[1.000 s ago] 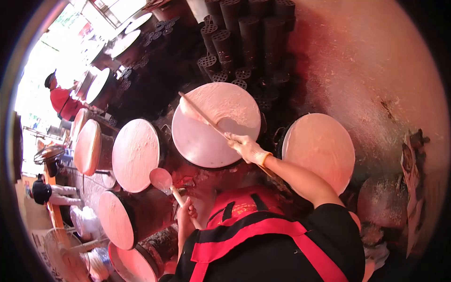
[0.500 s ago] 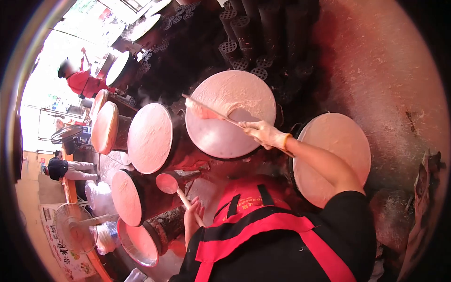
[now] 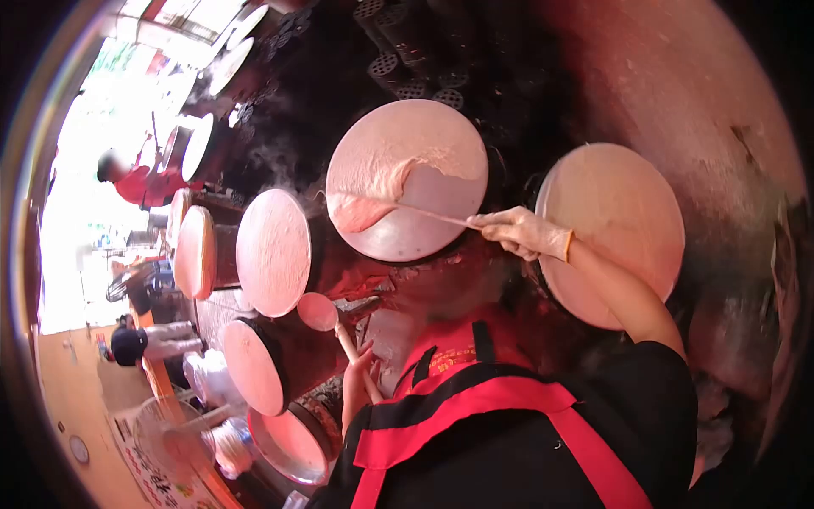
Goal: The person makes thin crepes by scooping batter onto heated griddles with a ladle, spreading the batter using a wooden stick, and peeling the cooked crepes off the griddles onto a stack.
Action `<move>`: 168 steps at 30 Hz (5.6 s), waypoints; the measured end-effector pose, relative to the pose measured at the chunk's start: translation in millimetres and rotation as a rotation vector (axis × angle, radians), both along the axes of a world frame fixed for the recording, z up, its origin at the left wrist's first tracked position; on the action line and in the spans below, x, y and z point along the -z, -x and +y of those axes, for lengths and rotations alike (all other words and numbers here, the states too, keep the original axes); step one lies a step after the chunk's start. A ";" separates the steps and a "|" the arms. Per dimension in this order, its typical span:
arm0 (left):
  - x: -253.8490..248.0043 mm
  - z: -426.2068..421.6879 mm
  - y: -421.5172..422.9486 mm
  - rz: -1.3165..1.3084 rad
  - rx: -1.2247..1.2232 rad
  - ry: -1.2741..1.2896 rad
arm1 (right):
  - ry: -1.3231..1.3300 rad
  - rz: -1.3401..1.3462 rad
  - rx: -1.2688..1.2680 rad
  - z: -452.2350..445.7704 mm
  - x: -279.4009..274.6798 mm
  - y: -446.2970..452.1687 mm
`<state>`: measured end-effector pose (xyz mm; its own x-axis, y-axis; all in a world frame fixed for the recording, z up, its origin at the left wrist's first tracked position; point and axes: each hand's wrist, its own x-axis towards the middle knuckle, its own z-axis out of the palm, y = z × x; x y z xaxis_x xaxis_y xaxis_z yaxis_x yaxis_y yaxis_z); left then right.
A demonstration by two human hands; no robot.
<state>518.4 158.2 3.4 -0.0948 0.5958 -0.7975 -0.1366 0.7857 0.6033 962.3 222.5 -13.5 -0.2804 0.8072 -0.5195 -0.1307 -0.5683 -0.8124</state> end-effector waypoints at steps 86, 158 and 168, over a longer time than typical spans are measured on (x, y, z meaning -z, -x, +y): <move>-24.8 45.1 5.4 -0.473 0.383 0.005 | -0.309 -0.289 0.964 -22.5 52.6 116.1; -86.4 84.2 -248.3 -0.918 0.708 0.925 | -0.406 -0.840 2.135 -526.3 -296.3 -58.4; -106.8 -2.8 -321.5 -1.003 0.827 0.801 | -0.317 -0.830 2.782 -955.4 -168.1 101.4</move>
